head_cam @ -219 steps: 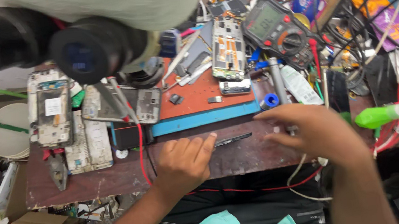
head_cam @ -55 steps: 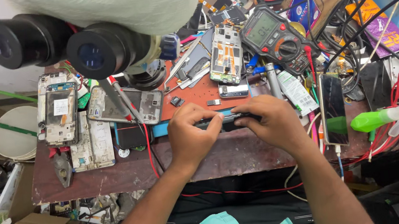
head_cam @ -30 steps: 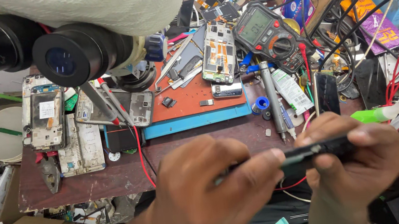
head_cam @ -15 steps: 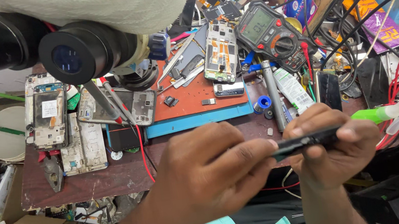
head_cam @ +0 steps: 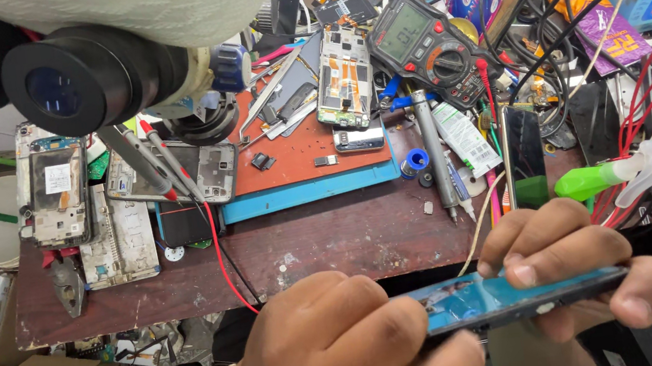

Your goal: The person uses a hot air gun and a soldering iron to work on a disassembled smartphone, then reassembles the device and tests its screen and camera functions.

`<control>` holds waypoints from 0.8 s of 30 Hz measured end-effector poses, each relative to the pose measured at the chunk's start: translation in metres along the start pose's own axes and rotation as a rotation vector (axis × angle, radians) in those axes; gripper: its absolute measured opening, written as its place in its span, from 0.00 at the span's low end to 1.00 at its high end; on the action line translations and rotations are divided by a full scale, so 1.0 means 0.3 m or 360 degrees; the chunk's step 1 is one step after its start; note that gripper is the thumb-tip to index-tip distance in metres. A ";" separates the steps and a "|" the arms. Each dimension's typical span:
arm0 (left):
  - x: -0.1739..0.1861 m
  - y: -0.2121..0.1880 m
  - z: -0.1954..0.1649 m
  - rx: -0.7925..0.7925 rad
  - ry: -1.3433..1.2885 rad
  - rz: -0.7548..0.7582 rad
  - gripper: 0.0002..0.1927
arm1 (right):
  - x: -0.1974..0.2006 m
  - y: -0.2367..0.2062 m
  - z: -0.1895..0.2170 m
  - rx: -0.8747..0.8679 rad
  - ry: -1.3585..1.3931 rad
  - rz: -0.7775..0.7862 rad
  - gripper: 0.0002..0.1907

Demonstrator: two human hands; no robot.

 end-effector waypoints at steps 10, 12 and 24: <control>0.005 0.004 -0.022 0.0050 0.0000 0.0036 0.13 | 0.015 -0.028 0.118 -0.0520 -0.0298 0.0156 0.23; 0.009 0.006 -0.018 0.0053 -0.0049 0.0051 0.13 | 0.004 -0.013 0.125 -0.0580 -0.0364 0.0168 0.24; 0.021 0.014 0.000 0.0055 -0.0076 0.0003 0.15 | 0.004 -0.047 0.127 -0.0596 -0.0402 0.0124 0.23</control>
Point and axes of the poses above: each hand's wrist, its own y-axis towards the middle knuckle, its own x-axis out of the back of the hand, z = x × y, the point moved 6 cm from there along y, towards the middle knuckle, and after that the axes turned 8 degrees about z, right-handed, at the moved point
